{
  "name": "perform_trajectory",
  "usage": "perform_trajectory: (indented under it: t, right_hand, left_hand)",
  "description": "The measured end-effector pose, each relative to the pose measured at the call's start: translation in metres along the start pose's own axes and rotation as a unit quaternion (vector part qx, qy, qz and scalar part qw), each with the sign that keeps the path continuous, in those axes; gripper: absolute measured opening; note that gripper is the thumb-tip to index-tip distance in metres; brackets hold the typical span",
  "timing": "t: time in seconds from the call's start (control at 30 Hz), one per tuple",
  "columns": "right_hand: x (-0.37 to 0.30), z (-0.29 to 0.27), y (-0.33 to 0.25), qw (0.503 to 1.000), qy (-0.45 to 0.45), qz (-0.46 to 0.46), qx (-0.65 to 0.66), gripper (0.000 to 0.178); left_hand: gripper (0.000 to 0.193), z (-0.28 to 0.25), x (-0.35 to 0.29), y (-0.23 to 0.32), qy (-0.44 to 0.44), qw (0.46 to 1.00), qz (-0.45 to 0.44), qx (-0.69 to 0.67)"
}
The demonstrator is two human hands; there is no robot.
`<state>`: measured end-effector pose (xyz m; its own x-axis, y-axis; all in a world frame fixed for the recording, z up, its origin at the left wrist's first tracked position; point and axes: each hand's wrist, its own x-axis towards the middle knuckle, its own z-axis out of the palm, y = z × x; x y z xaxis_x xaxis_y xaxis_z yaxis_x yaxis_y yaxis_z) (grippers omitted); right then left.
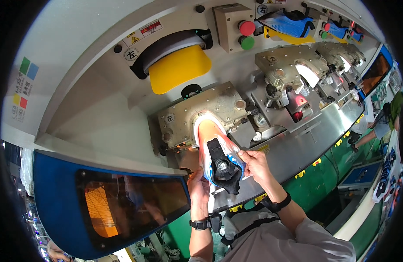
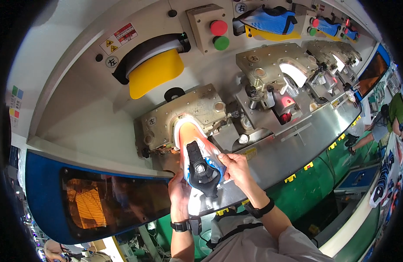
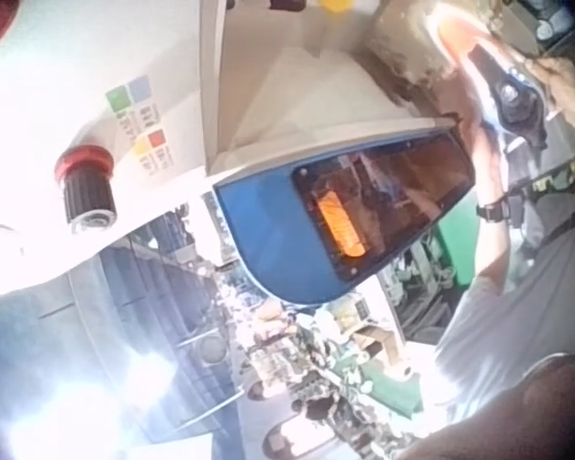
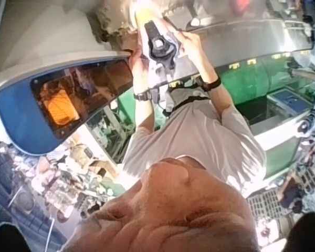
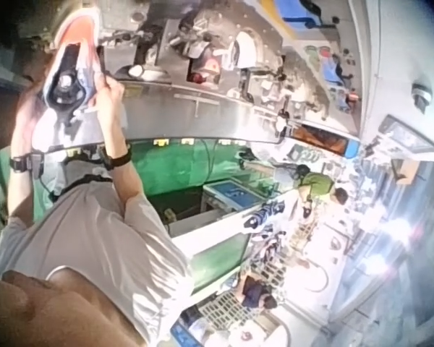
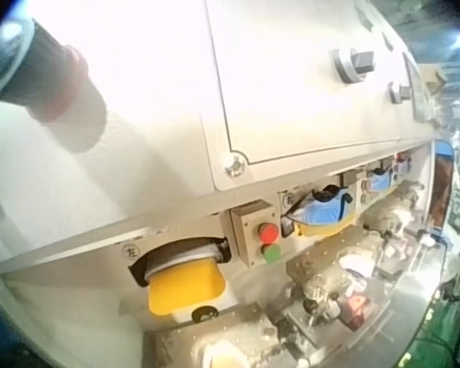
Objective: Operating a toe-lasting machine to shape shoe uppers onto lasts.
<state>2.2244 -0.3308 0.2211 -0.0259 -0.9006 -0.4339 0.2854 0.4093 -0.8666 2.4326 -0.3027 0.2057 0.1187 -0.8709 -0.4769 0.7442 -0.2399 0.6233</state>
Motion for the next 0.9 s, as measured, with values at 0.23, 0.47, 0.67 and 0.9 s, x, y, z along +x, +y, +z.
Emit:
perform_trajectory:
  t: [0.23, 0.47, 0.67, 0.9]
  right_hand:
    - [-0.005, -0.015, -0.016, 0.993, -0.052, 0.010, -0.110, 0.027]
    - [-0.007, -0.104, -0.271, 0.622, 0.301, -0.665, -0.284, 0.027]
    - [0.085, -0.167, -0.399, 0.580, 0.140, -0.637, -0.488, 0.037]
    - [-0.058, -0.229, -0.275, 0.679, -0.065, -0.596, -0.425, 0.026]
  left_hand:
    - [0.006, -0.025, 0.008, -0.016, 0.022, 1.000, -0.014, -0.005]
    - [0.022, -0.003, -0.064, -0.013, 0.337, 0.846, 0.372, 0.181]
    - [0.037, 0.110, -0.137, -0.071, 0.245, 0.800, 0.516, 0.183]
    - [0.076, 0.259, -0.151, -0.142, -0.092, 0.976, 0.191, 0.040]
